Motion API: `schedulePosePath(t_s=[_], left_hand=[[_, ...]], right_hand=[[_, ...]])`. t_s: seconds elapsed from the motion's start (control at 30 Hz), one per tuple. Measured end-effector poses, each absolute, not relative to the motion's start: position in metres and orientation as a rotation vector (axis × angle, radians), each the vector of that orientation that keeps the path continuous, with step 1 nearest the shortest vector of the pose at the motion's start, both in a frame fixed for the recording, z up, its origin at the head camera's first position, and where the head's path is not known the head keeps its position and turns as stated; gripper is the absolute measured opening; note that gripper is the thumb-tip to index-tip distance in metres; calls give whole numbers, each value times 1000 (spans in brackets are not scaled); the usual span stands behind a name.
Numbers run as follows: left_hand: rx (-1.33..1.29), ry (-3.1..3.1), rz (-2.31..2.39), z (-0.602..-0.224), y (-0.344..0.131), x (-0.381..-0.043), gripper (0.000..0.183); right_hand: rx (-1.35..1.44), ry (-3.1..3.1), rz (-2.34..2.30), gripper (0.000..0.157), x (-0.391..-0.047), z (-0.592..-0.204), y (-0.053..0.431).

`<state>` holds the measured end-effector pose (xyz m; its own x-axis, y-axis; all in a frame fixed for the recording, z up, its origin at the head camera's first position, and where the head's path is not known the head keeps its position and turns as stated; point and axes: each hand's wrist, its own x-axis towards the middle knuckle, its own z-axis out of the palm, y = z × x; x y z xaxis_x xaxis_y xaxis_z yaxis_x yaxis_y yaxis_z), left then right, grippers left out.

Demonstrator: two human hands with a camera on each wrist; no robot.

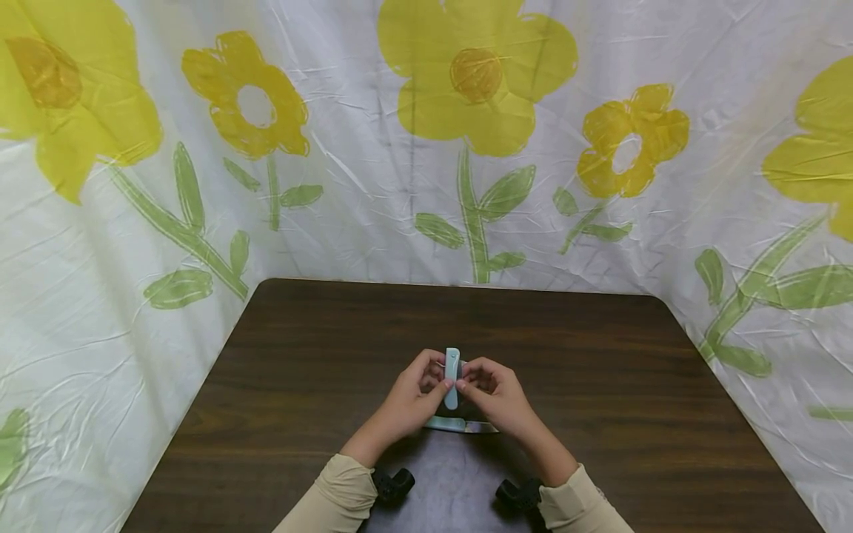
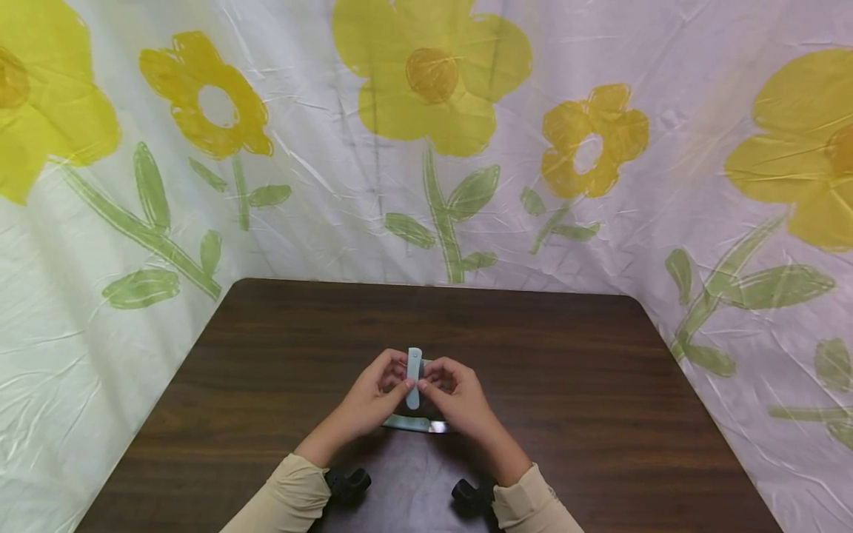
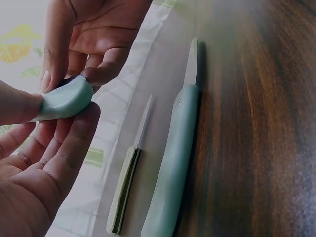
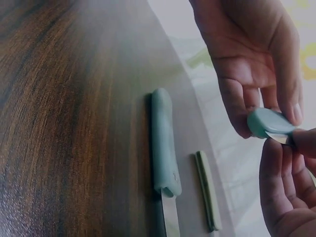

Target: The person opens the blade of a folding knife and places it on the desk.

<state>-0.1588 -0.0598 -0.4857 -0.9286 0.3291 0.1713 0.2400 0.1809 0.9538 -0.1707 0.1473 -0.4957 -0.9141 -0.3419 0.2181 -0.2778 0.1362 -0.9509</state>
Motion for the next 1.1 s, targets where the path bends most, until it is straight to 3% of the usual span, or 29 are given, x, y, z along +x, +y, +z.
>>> schedulePosePath(t_s=[0.63, 1.1], left_hand=[[667, 2321, 1841, -481, -62, -161, 27], [580, 2334, 1865, -484, -67, -158, 29]], right_hand=[[-652, 2255, -1893, 14, -169, -486, 159], [-659, 2314, -1934, 21, -169, -492, 146]])
